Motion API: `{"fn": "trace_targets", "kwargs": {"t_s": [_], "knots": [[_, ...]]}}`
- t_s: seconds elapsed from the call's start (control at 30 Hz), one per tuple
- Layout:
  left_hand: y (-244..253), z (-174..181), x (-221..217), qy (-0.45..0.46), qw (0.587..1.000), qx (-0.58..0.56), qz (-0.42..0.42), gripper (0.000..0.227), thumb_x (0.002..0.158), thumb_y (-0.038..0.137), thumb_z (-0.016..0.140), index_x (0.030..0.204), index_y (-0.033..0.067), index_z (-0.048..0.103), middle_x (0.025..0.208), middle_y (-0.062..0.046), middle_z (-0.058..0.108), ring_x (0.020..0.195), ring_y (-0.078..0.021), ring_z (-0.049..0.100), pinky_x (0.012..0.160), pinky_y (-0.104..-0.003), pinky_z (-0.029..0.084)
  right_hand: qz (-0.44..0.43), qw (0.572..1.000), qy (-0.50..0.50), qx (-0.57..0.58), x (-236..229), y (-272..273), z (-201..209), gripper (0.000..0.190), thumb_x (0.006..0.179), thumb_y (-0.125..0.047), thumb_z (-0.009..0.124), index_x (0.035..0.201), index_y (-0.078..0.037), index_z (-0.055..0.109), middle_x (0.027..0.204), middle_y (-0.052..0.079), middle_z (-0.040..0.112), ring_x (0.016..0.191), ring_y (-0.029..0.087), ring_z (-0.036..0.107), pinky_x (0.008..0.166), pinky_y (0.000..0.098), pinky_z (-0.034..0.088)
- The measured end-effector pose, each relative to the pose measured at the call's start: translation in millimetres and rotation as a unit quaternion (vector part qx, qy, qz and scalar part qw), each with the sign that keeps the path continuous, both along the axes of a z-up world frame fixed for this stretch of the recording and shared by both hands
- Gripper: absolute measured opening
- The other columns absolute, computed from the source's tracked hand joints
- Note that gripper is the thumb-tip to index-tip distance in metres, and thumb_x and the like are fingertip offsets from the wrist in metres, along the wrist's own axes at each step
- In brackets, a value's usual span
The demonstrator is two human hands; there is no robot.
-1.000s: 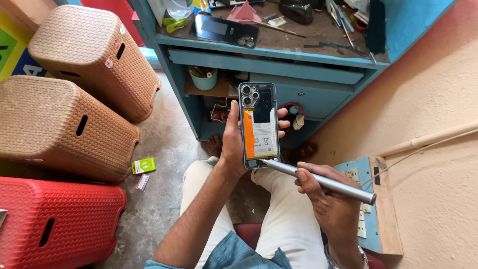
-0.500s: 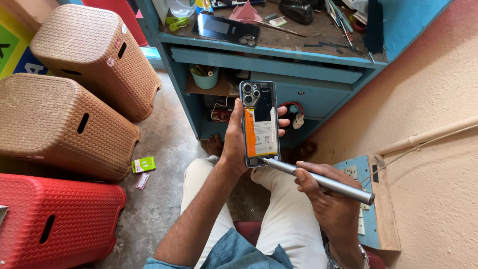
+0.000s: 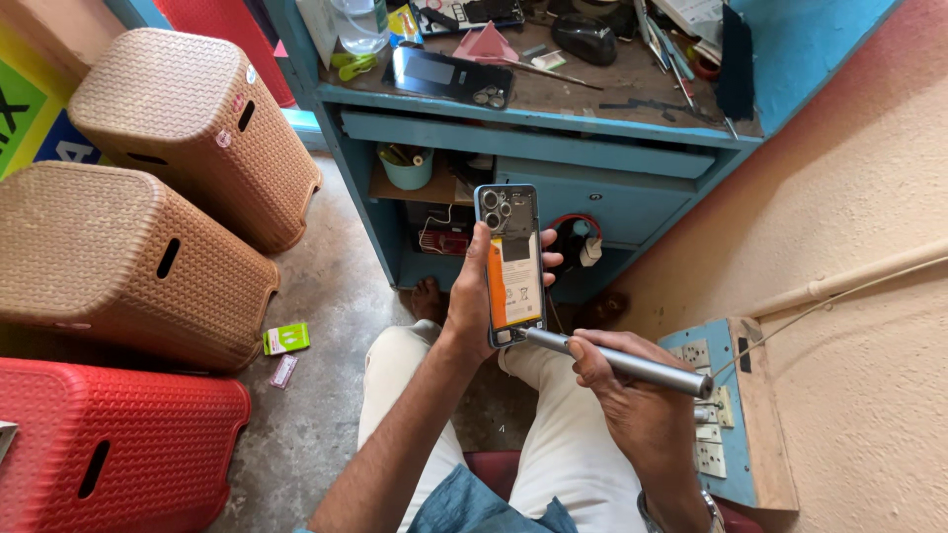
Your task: The person uses a pen-like tool to apply pressure or adhesive around the internal components and edges of a disassembled mobile phone.
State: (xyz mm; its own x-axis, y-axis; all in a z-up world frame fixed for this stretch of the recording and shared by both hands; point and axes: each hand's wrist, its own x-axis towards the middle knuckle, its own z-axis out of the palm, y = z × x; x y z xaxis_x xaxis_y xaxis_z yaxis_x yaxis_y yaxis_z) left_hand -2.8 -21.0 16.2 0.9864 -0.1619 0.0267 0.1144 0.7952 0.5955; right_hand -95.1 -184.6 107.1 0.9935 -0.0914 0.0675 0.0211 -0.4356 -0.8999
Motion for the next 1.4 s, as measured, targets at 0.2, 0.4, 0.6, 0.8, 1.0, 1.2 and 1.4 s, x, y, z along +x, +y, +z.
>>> {"fn": "trace_targets", "kwargs": {"t_s": [0.2,0.4,0.6,0.8,1.0,1.2,1.4], "knots": [[1,0,1,-0.003,1.000,-0.008,0.006,0.073,0.107,0.059,0.028,0.144,0.0009,0.052,0.133,-0.019,0.065,0.110,-0.0247,0.069,0.092,-0.037,0.060,0.011,1.000,0.009,-0.017,5,-1,0,0.021,0.086,-0.018,0.080,0.101,-0.002,0.081,0.073,0.006,0.075,0.064,0.009,0.069,0.057,0.0221,0.053],[1,2,2,-0.005,1.000,-0.015,0.005,0.072,0.107,0.059,0.028,0.144,0.0022,0.051,0.132,-0.019,0.065,0.111,-0.0244,0.069,0.093,-0.037,0.061,0.021,0.999,-0.011,-0.027,6,0,2,0.021,0.086,-0.019,0.079,0.100,-0.004,0.081,0.072,0.005,0.075,0.062,0.008,0.068,0.055,0.0221,0.053],[2,-2,2,-0.008,1.000,-0.017,0.003,0.074,0.107,0.060,0.029,0.144,0.0013,0.053,0.133,-0.020,0.065,0.110,-0.0247,0.070,0.090,-0.036,0.062,0.027,0.999,-0.011,-0.014,6,1,3,0.021,0.086,-0.018,0.080,0.099,-0.003,0.082,0.070,0.006,0.074,0.061,0.009,0.066,0.054,0.0223,0.050],[4,-4,6,-0.014,0.999,-0.047,-0.004,0.074,0.108,0.060,0.029,0.144,-0.0004,0.052,0.135,-0.021,0.065,0.109,-0.0258,0.070,0.089,-0.036,0.062,0.024,0.999,-0.016,-0.018,10,3,4,0.020,0.085,-0.017,0.080,0.099,-0.004,0.081,0.071,0.004,0.075,0.060,0.007,0.067,0.054,0.0211,0.052],[6,-5,6,0.001,0.998,-0.064,-0.007,0.076,0.108,0.061,0.029,0.146,-0.0007,0.051,0.135,-0.022,0.064,0.111,-0.0262,0.070,0.092,-0.038,0.061,0.005,1.000,-0.003,-0.015,11,6,2,0.019,0.086,-0.017,0.080,0.098,-0.002,0.082,0.070,0.005,0.074,0.060,0.008,0.066,0.054,0.0224,0.050],[6,-10,7,0.025,0.996,-0.081,-0.005,0.079,0.106,0.064,0.027,0.148,0.0010,0.048,0.136,-0.023,0.063,0.111,-0.0283,0.070,0.092,-0.040,0.062,0.026,0.999,0.033,0.029,21,3,0,0.025,0.089,-0.020,0.076,0.106,-0.002,0.080,0.073,0.005,0.074,0.062,0.007,0.066,0.055,0.0202,0.054],[7,-17,6,0.041,0.992,-0.121,0.004,0.079,0.108,0.064,0.025,0.147,0.0004,0.049,0.133,-0.025,0.064,0.110,-0.0301,0.070,0.090,-0.041,0.062,0.086,0.995,0.039,-0.033,40,4,4,0.024,0.086,-0.020,0.082,0.102,-0.002,0.081,0.074,0.006,0.073,0.061,0.007,0.060,0.051,0.0228,0.047]]}}
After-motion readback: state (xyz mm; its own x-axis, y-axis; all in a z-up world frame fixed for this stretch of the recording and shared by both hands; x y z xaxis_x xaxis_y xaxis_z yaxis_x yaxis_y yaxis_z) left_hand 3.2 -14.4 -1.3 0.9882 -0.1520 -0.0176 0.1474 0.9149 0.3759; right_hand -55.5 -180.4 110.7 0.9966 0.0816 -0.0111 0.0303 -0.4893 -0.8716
